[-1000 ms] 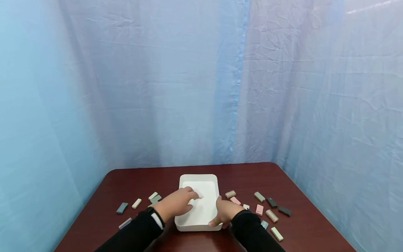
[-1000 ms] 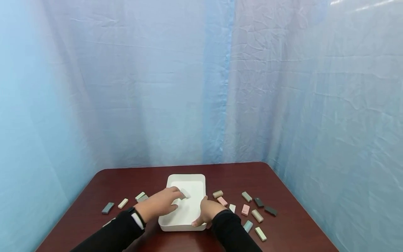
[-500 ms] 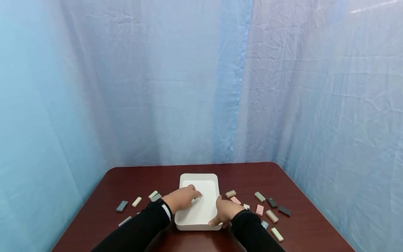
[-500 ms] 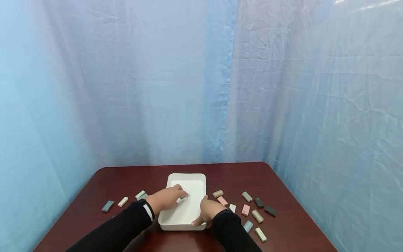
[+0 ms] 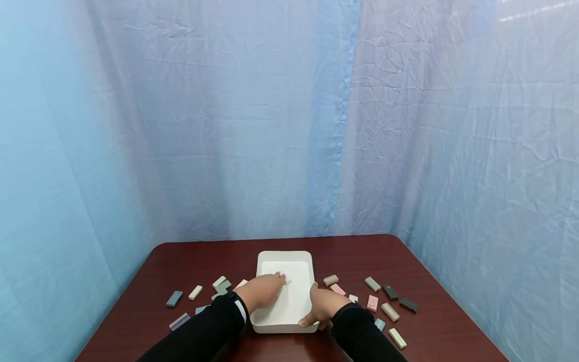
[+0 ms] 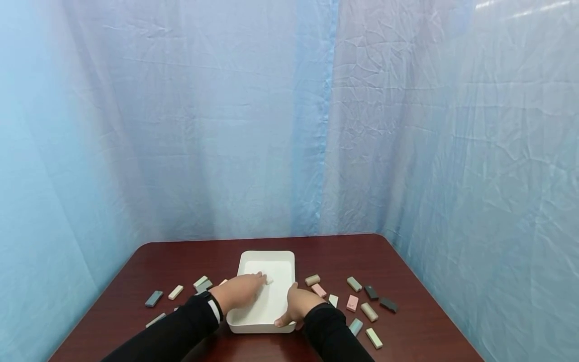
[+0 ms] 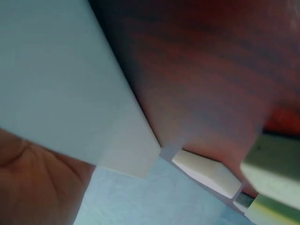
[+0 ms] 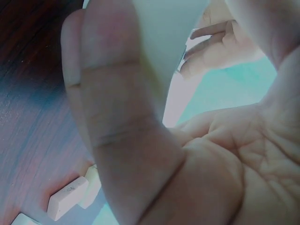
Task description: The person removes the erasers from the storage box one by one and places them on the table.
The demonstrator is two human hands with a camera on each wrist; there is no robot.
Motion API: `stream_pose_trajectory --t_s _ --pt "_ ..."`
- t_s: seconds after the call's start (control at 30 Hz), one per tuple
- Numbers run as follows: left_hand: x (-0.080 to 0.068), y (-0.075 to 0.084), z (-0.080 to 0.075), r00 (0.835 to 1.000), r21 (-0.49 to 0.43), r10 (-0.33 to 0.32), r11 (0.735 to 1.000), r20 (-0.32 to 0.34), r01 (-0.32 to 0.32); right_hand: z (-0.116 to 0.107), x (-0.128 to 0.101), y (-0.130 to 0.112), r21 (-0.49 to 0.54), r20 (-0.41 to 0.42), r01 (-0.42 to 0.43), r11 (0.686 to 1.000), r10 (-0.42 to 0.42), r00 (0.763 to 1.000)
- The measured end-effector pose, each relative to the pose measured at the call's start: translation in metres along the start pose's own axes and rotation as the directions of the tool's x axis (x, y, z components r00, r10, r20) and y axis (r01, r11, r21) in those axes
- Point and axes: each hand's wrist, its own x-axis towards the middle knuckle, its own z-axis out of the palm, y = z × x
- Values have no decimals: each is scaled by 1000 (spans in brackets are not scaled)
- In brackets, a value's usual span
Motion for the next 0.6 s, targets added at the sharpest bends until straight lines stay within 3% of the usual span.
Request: stream_pose_trajectory --t_s 0.17,0.4,0.6 --pt "0 3 3 996 2 -10 1000 -83 10 -1 -2 1 5 -3 0 1000 0 1000" --pt "6 2 7 996 25 -83 996 -41 84 -2 -1 1 26 0 6 1000 -6 1000" --pt "4 4 2 994 120 -46 991 -97 58 0 -1 1 7 2 3 1000 -3 1000"
